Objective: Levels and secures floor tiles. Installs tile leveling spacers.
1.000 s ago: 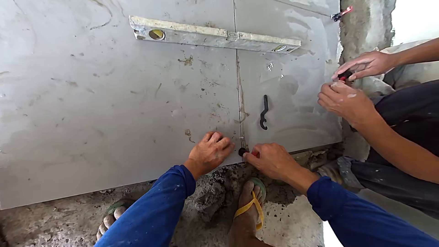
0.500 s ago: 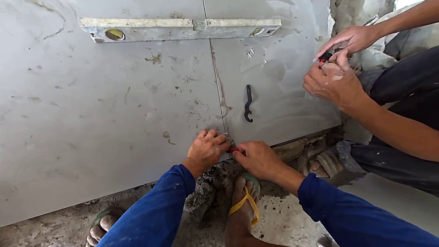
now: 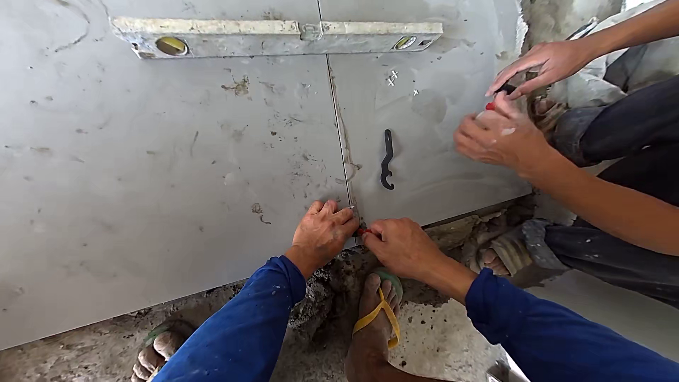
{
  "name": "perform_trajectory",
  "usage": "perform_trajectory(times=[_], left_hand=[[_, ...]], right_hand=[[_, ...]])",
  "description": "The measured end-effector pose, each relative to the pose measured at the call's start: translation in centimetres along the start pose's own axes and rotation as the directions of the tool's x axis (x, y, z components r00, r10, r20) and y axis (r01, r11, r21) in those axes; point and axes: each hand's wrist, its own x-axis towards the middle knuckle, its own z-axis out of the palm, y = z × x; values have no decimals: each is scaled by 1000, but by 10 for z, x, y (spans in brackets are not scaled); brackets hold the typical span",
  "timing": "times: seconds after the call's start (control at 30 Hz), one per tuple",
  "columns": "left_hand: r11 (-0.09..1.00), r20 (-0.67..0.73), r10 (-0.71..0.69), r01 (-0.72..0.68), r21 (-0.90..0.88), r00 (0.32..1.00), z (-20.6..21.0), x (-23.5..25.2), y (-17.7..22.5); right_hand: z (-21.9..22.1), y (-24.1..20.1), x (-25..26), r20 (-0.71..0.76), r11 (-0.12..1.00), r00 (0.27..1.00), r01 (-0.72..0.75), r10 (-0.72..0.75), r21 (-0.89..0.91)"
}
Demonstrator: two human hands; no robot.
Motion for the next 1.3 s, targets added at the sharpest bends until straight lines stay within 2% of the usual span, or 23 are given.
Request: perform_trajectory(times=[0.07, 0.13, 0.2, 0.27, 0.33, 0.53, 0.6, 0.67, 0.7, 0.77, 0.8, 0.9, 1.07, 1.2, 1.3], left_hand=[[1000, -1, 2, -2, 4, 1000, 0, 0, 0], [1000, 2, 1, -1, 8, 1000, 1, 0, 0], [1000, 4, 2, -2, 7, 1000, 1, 0, 0], [1000, 12, 5, -5, 2, 1000, 0, 0, -1], [1000, 16, 11, -11, -1, 1000, -1, 0, -1], [1000, -12, 4, -4, -11, 1000, 0, 0, 0], [1000, -8, -1, 0, -8, 1000, 1, 0, 0], [1000, -6, 0, 0, 7, 1000, 1, 1, 0], [1000, -9, 3, -3, 12, 1000, 2, 1, 0], [1000, -18, 12, -12, 18, 1000, 2, 1, 0], [1000, -25, 19, -18, 16, 1000, 2, 0, 0], [1000, -43, 11, -12, -9, 999, 0, -1, -1], [988, -81, -22, 9, -153, 996, -4, -2, -2], [993, 4, 18, -17, -115, 1000, -6, -2, -2], [994, 32, 13, -10, -107, 999, -7, -1, -2]], right_hand=[[1, 0, 0, -14, 999, 1000, 20, -21, -25], [3, 2, 0, -33, 982, 993, 111, -117, -151], [3, 5, -2, -43, 922, 967, 226, -251, -314], [5, 8, -4, -78, 822, 907, 335, -413, -461], [4, 9, -4, -75, 748, 864, 383, -497, -541], [2, 9, -3, -47, 682, 825, 432, -564, -590], [4, 7, -4, -67, 747, 869, 379, -490, -546], [0, -3, -5, -20, 902, 975, 197, -221, -384], [-3, -7, -4, 22, 966, 997, 82, -79, -243], [-4, -8, -4, 70, 997, 995, -70, 71, -17], [-4, -8, -4, 79, 994, 992, -104, 102, 28], [-5, -5, -4, 54, 996, 995, -89, 89, -4], [5, 0, -10, -17, 993, 1000, -8, 6, -119], [12, 3, -12, -161, 985, 984, 45, -73, -169], [-3, -1, -12, -156, 996, 988, -3, -11, -88]])
